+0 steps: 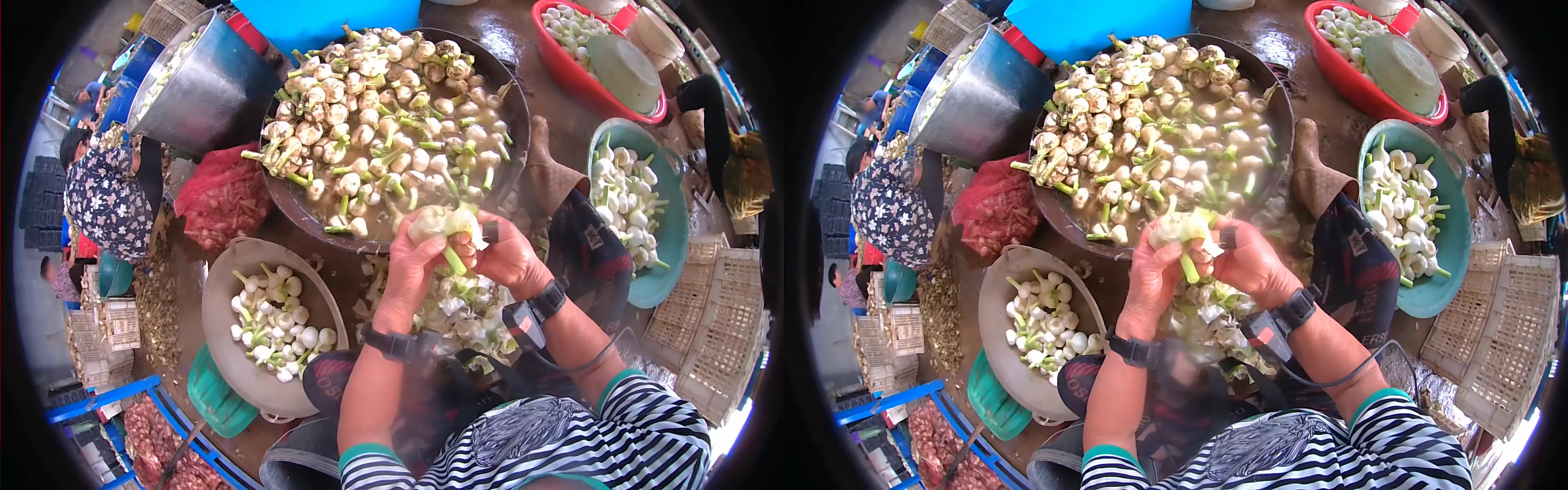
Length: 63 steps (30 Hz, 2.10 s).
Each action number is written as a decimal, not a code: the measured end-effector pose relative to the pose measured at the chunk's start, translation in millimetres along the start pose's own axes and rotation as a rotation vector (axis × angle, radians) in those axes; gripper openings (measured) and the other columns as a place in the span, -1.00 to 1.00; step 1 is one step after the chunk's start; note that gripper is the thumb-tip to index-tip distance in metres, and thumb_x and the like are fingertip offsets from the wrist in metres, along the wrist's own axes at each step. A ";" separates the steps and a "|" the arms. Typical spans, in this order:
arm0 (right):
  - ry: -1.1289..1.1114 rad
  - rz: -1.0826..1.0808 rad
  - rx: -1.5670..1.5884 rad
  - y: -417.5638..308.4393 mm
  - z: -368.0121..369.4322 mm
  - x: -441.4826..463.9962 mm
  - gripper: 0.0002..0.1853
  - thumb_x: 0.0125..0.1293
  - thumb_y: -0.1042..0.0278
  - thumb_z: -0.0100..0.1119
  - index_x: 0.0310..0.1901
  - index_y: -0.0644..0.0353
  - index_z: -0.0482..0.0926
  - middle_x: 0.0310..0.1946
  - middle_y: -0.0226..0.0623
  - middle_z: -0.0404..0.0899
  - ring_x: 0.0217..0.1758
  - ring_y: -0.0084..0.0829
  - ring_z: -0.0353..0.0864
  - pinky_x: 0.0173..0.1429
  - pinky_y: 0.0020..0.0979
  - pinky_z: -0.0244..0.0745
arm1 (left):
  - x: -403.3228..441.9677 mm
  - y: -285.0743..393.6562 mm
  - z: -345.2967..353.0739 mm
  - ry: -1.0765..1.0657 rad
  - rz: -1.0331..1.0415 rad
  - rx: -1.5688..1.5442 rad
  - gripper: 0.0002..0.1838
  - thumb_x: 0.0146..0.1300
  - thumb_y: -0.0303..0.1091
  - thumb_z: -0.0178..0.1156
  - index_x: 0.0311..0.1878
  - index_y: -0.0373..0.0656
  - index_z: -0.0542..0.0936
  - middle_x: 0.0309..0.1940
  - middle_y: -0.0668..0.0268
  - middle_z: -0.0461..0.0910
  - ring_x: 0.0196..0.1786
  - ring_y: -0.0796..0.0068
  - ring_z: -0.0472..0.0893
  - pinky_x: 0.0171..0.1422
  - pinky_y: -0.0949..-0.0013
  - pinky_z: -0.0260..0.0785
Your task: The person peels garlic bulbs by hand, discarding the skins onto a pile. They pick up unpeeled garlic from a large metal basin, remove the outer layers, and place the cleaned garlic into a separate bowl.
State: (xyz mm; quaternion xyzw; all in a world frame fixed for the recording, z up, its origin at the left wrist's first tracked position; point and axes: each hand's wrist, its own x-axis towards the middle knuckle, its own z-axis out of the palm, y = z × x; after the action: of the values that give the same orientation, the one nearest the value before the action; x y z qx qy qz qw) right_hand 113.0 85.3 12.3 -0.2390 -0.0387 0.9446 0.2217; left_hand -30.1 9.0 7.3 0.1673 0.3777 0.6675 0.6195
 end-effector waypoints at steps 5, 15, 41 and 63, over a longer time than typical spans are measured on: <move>0.307 -0.777 -1.484 -32.1 -15.9 -0.4 -0.73 0.32 0.32 0.00 -0.01 0.26 0.45 -0.25 -0.26 0.57 -0.34 -0.39 0.54 -0.22 -0.40 0.50 | -6.5 1.5 -9.6 -0.105 -0.100 0.214 -0.51 0.00 -0.41 0.25 0.07 -0.26 0.45 -0.22 0.34 0.58 -0.25 0.63 0.55 -0.22 0.56 0.41; 0.241 -0.447 -1.761 -11.8 -56.3 -18.2 -0.60 0.14 0.54 0.12 0.07 0.28 0.52 0.03 -0.04 0.55 0.13 -0.24 0.52 0.22 -0.34 0.34 | 2.3 1.0 -11.0 -0.034 -0.014 0.012 -0.41 0.18 0.02 0.21 0.11 -0.24 0.43 -0.22 0.19 0.60 -0.43 0.42 0.56 -0.51 0.39 0.35; -0.213 -0.770 -2.290 -42.3 -4.8 31.2 -0.76 -0.20 0.49 0.21 -0.38 0.21 0.48 -0.42 -0.22 0.48 -0.36 -0.07 0.51 -0.28 -0.19 0.47 | -9.6 7.5 12.7 -0.303 -0.309 0.218 -0.49 -0.01 -0.36 0.37 0.03 -0.32 0.49 -0.17 0.25 0.61 -0.16 0.51 0.60 0.02 0.44 0.45; -0.190 -0.648 -0.776 5.2 25.0 -25.3 -0.44 0.33 0.13 0.08 0.25 0.30 0.29 0.08 -0.12 0.47 0.15 -0.35 0.46 0.16 -0.29 0.41 | -1.0 -9.8 4.3 0.411 0.217 0.486 -0.84 0.35 -0.36 0.07 -0.26 -0.25 0.54 -0.57 0.42 0.51 -0.63 0.68 0.44 -0.59 0.57 0.29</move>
State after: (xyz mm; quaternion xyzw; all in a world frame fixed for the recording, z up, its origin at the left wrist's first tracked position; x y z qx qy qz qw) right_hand 119.1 70.4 44.5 -0.1924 -0.4786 0.7610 0.3933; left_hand -20.1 8.9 3.3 0.2114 0.6227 0.6398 0.3978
